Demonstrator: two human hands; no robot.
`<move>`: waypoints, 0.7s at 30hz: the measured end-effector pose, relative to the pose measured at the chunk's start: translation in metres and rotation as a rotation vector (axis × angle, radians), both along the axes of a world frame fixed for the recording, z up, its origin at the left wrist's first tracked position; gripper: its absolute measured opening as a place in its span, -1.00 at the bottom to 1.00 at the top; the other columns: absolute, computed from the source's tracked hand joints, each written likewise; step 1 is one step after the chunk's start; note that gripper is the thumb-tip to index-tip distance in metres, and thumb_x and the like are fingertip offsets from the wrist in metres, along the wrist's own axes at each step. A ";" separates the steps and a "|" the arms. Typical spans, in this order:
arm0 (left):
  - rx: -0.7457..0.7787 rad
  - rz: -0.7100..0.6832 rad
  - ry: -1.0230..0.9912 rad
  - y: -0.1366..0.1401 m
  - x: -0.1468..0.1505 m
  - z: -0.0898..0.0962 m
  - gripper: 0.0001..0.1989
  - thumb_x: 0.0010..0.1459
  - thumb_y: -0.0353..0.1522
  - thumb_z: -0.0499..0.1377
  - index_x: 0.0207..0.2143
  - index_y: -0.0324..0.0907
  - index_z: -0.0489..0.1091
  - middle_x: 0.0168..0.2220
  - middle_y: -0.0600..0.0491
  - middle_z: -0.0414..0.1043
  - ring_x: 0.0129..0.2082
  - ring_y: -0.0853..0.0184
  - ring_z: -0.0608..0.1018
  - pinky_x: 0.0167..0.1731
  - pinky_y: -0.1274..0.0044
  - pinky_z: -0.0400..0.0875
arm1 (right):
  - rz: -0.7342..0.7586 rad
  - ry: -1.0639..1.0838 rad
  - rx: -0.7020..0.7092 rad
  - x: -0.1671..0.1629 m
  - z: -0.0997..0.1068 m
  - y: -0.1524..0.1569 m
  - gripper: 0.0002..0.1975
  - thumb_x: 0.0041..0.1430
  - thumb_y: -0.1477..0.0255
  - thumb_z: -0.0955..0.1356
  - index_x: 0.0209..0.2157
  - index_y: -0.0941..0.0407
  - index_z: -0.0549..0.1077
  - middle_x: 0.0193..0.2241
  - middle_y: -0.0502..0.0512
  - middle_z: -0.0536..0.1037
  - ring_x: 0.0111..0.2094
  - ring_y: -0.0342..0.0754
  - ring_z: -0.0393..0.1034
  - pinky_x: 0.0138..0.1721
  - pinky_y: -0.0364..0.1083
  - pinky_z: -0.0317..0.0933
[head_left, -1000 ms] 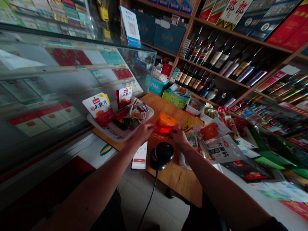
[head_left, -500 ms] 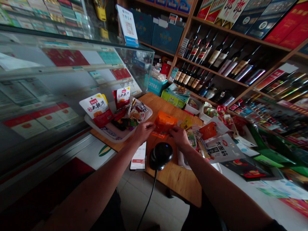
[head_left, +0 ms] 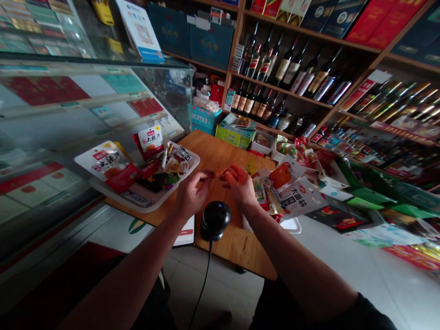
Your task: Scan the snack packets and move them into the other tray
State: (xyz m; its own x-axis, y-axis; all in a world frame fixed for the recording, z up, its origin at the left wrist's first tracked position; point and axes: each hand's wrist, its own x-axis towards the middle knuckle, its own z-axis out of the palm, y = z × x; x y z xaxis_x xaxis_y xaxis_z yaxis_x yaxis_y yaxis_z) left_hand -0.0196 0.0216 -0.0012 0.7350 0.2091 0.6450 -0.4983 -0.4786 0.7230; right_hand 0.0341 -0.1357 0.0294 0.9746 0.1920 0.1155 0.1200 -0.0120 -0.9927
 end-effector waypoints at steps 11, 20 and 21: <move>0.260 0.052 -0.146 -0.043 -0.025 0.019 -0.80 0.28 -0.38 0.17 -0.05 -0.10 0.47 0.09 -0.06 0.53 0.12 0.17 0.54 0.15 0.25 0.43 | 0.111 -0.073 0.013 -0.056 0.025 -0.028 -0.84 0.15 0.33 0.36 -0.27 0.11 0.49 -0.36 0.00 0.55 -0.34 -0.10 0.43 -0.29 -0.17 0.34; 0.378 -0.095 -0.092 -0.122 -0.046 0.037 -0.61 0.30 -0.39 0.15 0.17 -0.08 0.37 0.24 -0.09 0.38 0.27 0.12 0.40 0.25 0.18 0.35 | -0.208 -0.159 -0.245 -0.068 0.034 -0.106 -0.56 0.30 0.11 0.27 -0.48 0.14 0.49 -0.52 0.07 0.53 -0.46 -0.05 0.39 -0.41 -0.14 0.22; 0.375 -0.122 -0.076 -0.131 -0.047 0.038 -0.55 0.30 -0.40 0.15 0.23 -0.08 0.31 0.26 -0.10 0.36 0.28 0.12 0.39 0.25 0.18 0.35 | -0.226 -0.155 -0.240 -0.071 0.034 -0.116 -0.56 0.30 0.11 0.26 -0.48 0.14 0.49 -0.52 0.08 0.53 -0.47 -0.05 0.39 -0.42 -0.14 0.21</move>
